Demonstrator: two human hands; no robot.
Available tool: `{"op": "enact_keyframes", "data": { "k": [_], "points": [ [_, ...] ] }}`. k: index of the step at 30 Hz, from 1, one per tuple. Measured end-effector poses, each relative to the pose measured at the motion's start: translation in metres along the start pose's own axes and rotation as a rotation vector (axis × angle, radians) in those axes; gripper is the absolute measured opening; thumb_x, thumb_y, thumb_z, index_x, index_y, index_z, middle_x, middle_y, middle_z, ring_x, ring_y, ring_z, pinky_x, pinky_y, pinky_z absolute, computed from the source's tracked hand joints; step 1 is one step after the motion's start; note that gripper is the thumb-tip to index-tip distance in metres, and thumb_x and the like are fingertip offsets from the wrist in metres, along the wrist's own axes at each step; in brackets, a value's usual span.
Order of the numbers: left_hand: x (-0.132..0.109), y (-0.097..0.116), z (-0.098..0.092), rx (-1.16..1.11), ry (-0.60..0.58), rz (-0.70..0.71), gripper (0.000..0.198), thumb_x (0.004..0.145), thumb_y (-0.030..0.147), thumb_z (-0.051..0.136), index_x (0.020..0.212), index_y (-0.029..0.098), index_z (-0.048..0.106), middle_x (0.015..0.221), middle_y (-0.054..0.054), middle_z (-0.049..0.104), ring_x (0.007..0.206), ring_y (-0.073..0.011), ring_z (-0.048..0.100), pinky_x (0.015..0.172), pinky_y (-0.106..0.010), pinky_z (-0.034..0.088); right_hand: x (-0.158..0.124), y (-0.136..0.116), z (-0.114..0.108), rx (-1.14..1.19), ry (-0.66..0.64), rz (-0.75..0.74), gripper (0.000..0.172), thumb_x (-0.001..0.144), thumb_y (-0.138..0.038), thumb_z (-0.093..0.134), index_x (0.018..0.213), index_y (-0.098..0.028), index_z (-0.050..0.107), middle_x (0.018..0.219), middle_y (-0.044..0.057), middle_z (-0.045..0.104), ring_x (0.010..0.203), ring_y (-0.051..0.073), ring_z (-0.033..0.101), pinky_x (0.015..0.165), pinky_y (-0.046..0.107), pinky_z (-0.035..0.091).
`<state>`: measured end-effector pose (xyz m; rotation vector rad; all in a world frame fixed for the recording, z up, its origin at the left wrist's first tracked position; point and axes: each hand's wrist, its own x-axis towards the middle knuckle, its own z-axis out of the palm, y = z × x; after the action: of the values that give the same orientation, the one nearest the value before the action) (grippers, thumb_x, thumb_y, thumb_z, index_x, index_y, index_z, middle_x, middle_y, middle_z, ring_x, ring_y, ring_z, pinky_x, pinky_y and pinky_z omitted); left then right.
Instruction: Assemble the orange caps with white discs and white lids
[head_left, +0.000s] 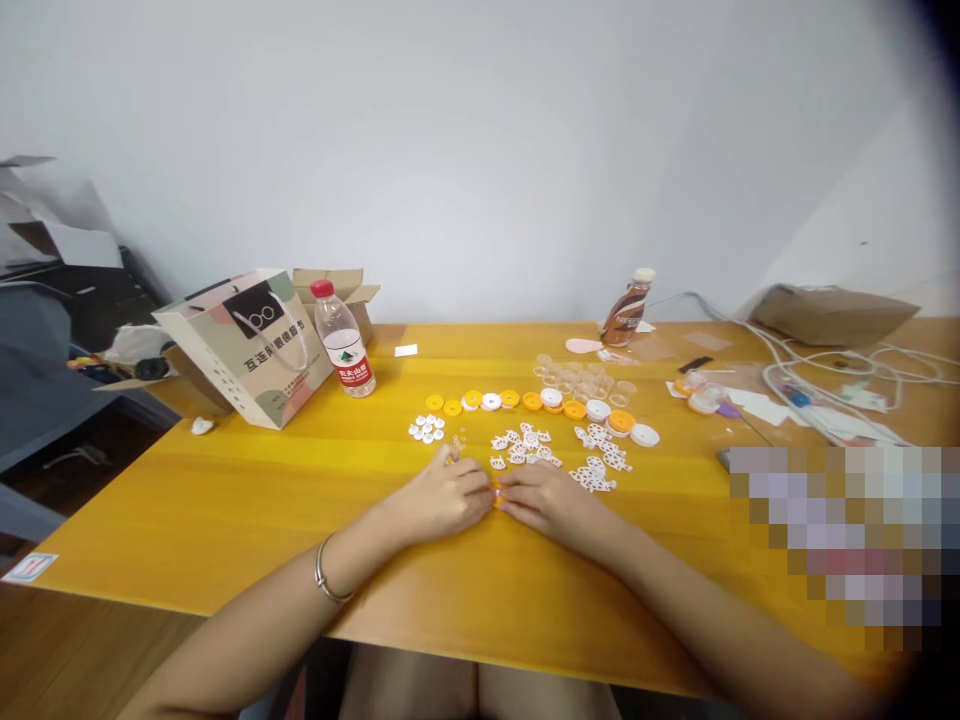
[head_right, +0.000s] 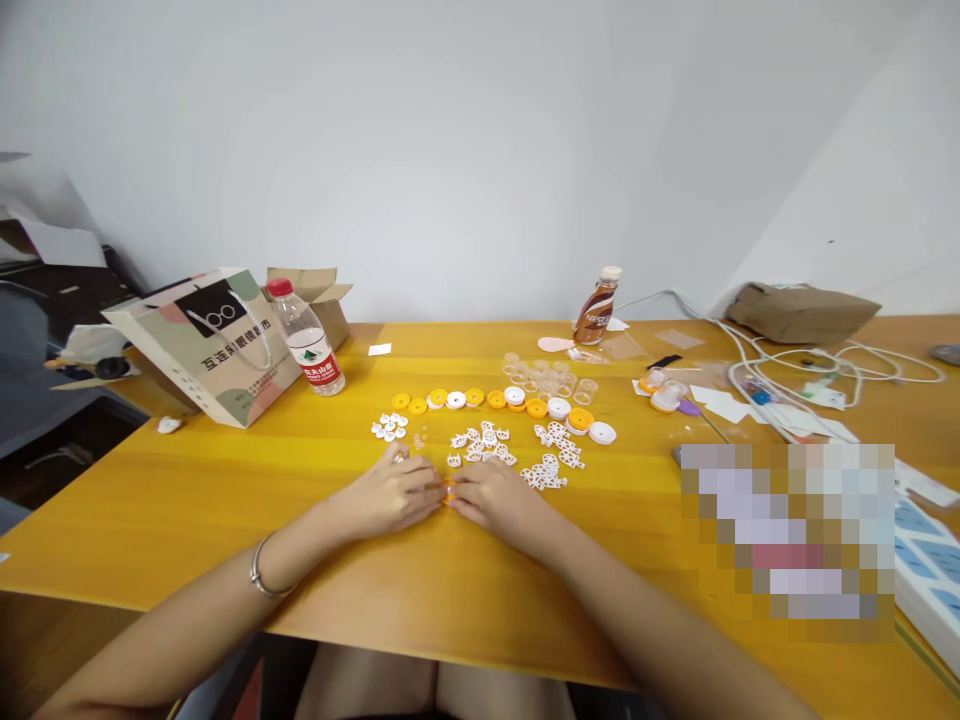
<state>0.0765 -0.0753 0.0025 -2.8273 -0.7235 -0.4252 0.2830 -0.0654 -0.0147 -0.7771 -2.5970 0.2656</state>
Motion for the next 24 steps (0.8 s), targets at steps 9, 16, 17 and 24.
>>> {"op": "enact_keyframes", "data": {
  "k": [9, 16, 17, 24],
  "points": [
    [0.005, 0.006, 0.007, -0.046, 0.027, -0.134, 0.022, 0.088, 0.027, 0.040, 0.079, 0.018, 0.058, 0.083, -0.003, 0.060, 0.086, -0.0167, 0.049, 0.075, -0.035, 0.024, -0.001, -0.009, 0.004, -0.272, -0.036, -0.071, 0.024, 0.088, -0.019, 0.038, 0.084, -0.017, 0.062, 0.081, 0.007, 0.060, 0.072, 0.018, 0.052, 0.068, 0.034, 0.040],
    [0.011, 0.009, 0.014, -0.236, 0.023, -0.382, 0.012, 0.082, 0.028, 0.051, 0.077, 0.018, 0.057, 0.083, -0.001, 0.060, 0.083, -0.0163, 0.051, 0.073, -0.032, 0.026, -0.001, -0.006, 0.001, -0.120, -0.063, 0.006, 0.020, 0.085, -0.020, 0.043, 0.085, -0.017, 0.063, 0.090, 0.008, 0.060, 0.083, 0.020, 0.055, 0.074, 0.036, 0.043],
    [0.011, 0.009, 0.014, -0.262, 0.027, -0.397, 0.012, 0.082, 0.028, 0.052, 0.077, 0.018, 0.057, 0.083, -0.001, 0.060, 0.083, -0.0163, 0.051, 0.073, -0.032, 0.026, -0.001, -0.006, 0.000, -0.087, -0.058, 0.014, 0.020, 0.085, -0.020, 0.044, 0.084, -0.018, 0.064, 0.091, 0.008, 0.060, 0.085, 0.021, 0.055, 0.076, 0.037, 0.043],
    [0.011, 0.010, 0.009, -0.316, 0.102, -0.414, 0.008, 0.080, 0.027, 0.054, 0.079, 0.021, 0.059, 0.091, 0.000, 0.057, 0.089, -0.0158, 0.049, 0.079, -0.033, 0.025, 0.001, -0.007, -0.005, 0.275, 0.117, 0.151, 0.011, 0.080, -0.022, 0.051, 0.078, -0.020, 0.061, 0.101, 0.008, 0.056, 0.092, 0.019, 0.054, 0.082, 0.036, 0.043]
  ]
}}
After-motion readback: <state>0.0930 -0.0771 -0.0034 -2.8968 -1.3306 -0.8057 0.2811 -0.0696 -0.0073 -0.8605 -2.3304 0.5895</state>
